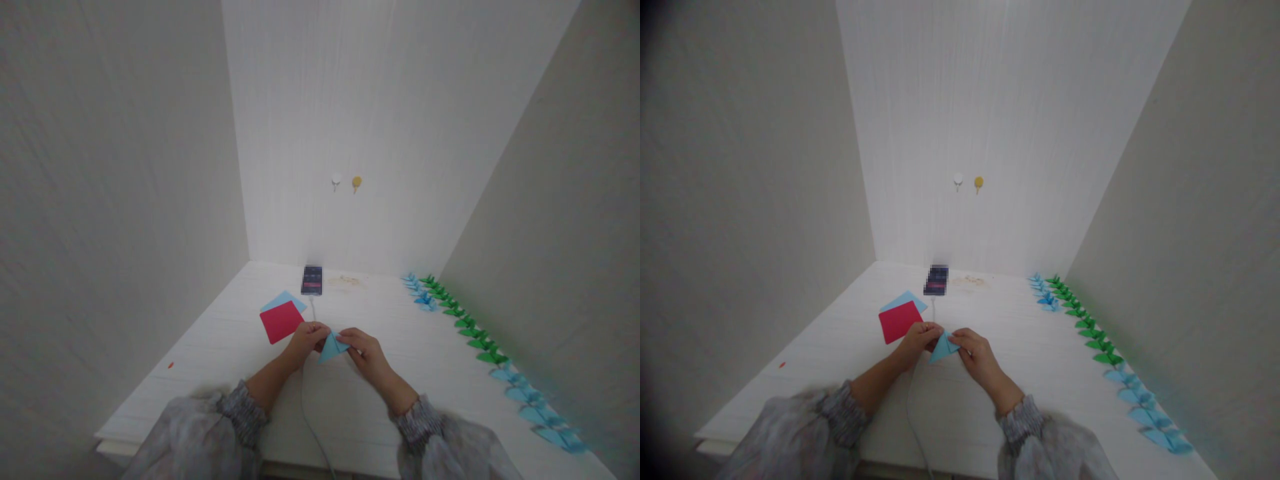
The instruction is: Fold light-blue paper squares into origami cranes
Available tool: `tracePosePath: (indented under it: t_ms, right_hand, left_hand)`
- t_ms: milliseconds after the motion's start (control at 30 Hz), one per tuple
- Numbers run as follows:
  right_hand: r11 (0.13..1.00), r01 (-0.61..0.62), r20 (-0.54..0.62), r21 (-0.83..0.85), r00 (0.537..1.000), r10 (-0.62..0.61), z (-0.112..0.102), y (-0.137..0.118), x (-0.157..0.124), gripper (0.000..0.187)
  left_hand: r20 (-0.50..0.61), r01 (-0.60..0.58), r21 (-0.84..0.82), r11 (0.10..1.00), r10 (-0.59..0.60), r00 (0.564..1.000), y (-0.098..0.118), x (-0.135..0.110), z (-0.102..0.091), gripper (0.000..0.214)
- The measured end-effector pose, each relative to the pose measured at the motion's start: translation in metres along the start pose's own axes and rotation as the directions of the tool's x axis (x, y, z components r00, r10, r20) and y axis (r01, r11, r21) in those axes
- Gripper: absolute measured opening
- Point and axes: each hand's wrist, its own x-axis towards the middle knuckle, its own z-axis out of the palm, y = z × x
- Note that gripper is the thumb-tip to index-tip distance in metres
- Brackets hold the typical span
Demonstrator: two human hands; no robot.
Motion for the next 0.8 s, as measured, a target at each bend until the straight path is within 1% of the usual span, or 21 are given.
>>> tracePosePath:
  t_ms: [200,300,433,600,733,800]
  right_hand:
    - [0.999,0.047,0.044,-0.017,0.998,-0.046,-0.0009,-0.0048,0.0017,0.033]
    - [0.999,0.043,0.063,-0.02,0.997,-0.041,-0.0016,-0.0061,0.0023,0.035]
    - [0.998,0.056,0.061,-0.014,0.997,-0.055,-0.001,-0.0043,0.0014,0.036]
    - [0.999,0.041,0.098,-0.027,0.994,-0.038,0.0009,0.0001,-0.0011,0.038]
    - [0.999,0.034,0.111,-0.03,0.993,-0.031,0.0007,0.0009,-0.0019,0.037]
    - [0.999,0.029,0.113,-0.02,0.993,-0.026,-0.0001,-0.0005,-0.0014,0.035]
  left_hand:
    - [-0.018,0.015,-0.029,0.999,-0.015,1.0,0.0002,0.0016,-0.0011,0.027]
    - [-0.006,0.034,-0.034,0.999,-0.034,0.999,0.0013,0.0014,-0.0012,0.028]
    - [0.026,0.03,-0.049,0.998,-0.029,0.999,0.0016,0.0012,-0.002,0.031]
    - [-0.004,0.055,-0.007,0.998,-0.055,0.998,-0.0036,0.0044,-0.005,0.033]
    - [-0.01,0.029,0.05,0.998,-0.028,1.0,-0.0069,0.0059,-0.0063,0.033]
    - [-0.029,0.043,0.053,0.998,-0.042,0.999,-0.0066,0.0058,-0.0059,0.034]
